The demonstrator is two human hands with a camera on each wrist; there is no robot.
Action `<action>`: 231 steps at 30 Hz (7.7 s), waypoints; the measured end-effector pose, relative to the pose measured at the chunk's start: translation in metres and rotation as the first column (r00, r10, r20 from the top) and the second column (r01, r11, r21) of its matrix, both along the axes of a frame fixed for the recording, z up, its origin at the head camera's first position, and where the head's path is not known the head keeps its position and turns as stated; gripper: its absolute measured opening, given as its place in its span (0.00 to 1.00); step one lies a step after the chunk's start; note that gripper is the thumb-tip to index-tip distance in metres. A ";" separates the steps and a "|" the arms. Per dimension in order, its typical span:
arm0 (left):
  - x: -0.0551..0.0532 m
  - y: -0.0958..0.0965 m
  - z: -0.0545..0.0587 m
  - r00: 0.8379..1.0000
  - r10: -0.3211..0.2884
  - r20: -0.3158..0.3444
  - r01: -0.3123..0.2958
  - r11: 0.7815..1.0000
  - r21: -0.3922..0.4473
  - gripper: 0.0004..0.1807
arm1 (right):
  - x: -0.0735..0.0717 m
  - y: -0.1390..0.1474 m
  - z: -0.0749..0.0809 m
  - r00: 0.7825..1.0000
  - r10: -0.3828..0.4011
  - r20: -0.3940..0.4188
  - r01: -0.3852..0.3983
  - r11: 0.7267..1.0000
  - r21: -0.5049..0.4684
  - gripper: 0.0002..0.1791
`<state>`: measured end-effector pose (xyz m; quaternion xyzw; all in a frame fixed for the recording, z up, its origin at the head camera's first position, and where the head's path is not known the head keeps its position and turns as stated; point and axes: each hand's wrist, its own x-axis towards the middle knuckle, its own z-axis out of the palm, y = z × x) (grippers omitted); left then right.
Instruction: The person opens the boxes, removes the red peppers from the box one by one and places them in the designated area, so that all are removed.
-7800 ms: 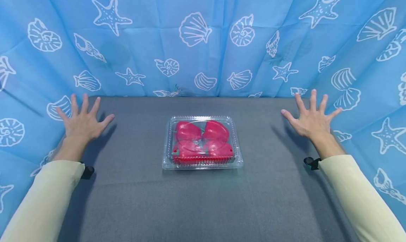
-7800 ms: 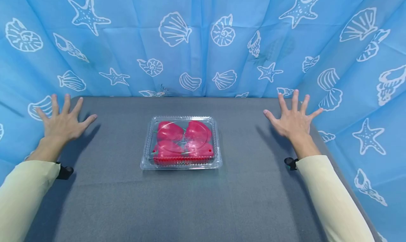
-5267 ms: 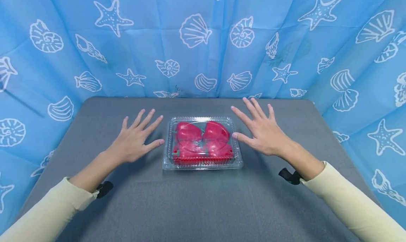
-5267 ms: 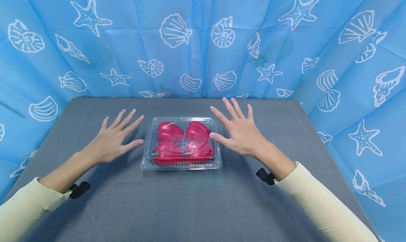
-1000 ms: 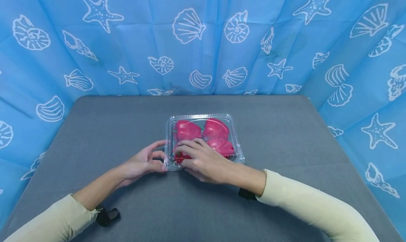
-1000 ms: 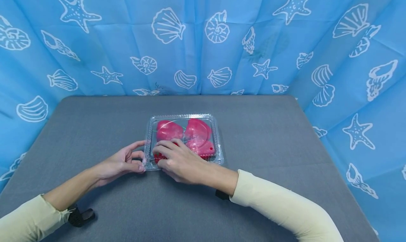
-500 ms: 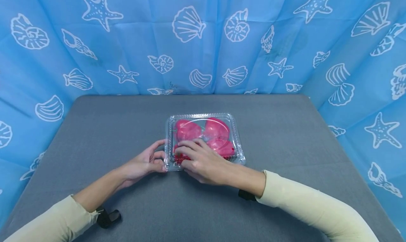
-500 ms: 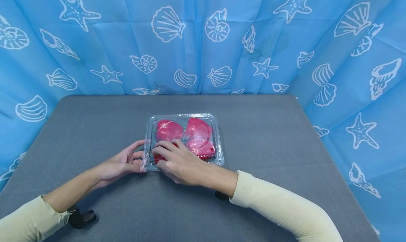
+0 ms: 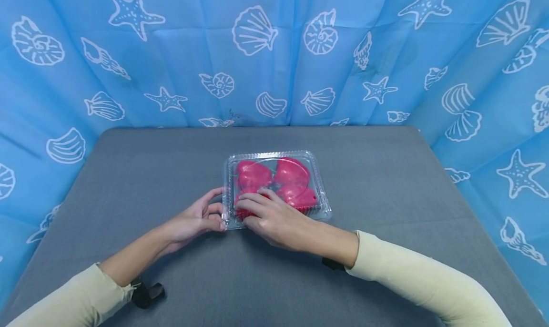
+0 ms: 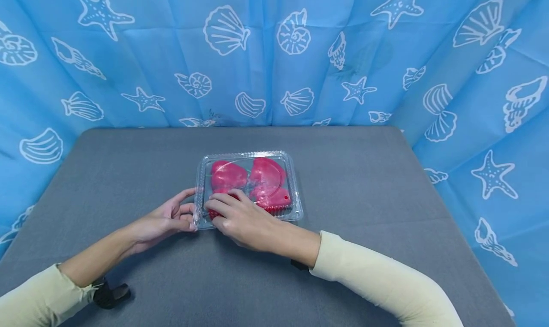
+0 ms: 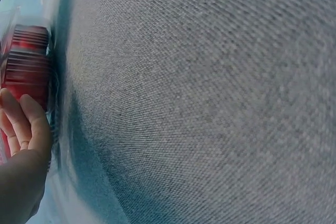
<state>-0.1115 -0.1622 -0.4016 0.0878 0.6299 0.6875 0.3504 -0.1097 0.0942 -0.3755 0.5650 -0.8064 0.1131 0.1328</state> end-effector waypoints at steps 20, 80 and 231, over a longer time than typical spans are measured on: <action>0.002 0.005 -0.005 0.999 0.036 -0.026 -0.036 0.999 0.001 0.51 | -0.001 -0.006 -0.007 0.997 -0.053 -0.055 0.051 0.998 -0.032 0.19; 0.005 0.007 -0.002 0.997 0.063 0.044 -0.064 0.998 0.006 0.54 | -0.007 0.077 -0.003 0.964 -0.249 -0.091 0.242 0.967 -0.077 0.46; 0.005 -0.004 0.002 0.993 0.063 0.098 -0.062 0.998 -0.015 0.50 | -0.052 0.122 0.057 0.915 -0.274 0.295 0.379 0.835 -0.399 0.43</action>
